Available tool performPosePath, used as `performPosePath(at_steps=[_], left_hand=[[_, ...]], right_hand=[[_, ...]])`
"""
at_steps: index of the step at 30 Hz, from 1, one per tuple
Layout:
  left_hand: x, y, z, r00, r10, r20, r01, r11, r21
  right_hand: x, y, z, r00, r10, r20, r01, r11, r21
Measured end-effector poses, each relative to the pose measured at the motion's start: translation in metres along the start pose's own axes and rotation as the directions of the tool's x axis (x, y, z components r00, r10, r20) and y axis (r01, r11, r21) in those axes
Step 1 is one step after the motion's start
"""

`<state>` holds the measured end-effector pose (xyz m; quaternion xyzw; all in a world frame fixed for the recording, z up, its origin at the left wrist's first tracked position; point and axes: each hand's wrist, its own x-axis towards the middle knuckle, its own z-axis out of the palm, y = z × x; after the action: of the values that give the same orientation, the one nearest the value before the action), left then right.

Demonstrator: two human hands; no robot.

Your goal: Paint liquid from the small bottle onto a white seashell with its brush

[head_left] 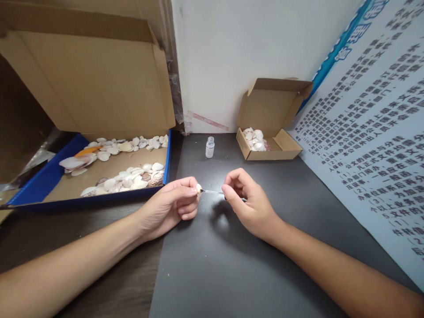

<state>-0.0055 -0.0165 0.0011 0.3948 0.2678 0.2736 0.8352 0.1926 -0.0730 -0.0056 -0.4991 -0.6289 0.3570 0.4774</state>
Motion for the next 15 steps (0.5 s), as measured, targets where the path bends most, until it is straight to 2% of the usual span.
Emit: performPosePath(at_steps=[3,8,13,15], left_hand=[[0.0000,0.0001,-0.0003,1.000,-0.002,-0.001,0.002,1.000,0.010],[-0.0002,0.0000,-0.0010,1.000,-0.016,0.001,0.016,1.000,0.019],[-0.0006,0.0005,0.0004,1.000,-0.028,-0.001,0.028,0.999,0.038],[-0.0006,0.0011,0.0012,0.999,-0.036,-0.002,0.036,0.999,0.039]], right_hand=[[0.0006,0.0001,0.0004,1.000,0.015,-0.022,-0.016,0.999,-0.035],[-0.0004,0.0013,0.0002,0.999,-0.029,-0.016,0.030,0.993,0.111],[-0.0004,-0.0007,0.0001,0.998,-0.032,-0.049,0.033,0.999,0.028],[-0.0005,-0.0016,0.0003,0.997,-0.047,-0.064,0.050,0.998,0.049]])
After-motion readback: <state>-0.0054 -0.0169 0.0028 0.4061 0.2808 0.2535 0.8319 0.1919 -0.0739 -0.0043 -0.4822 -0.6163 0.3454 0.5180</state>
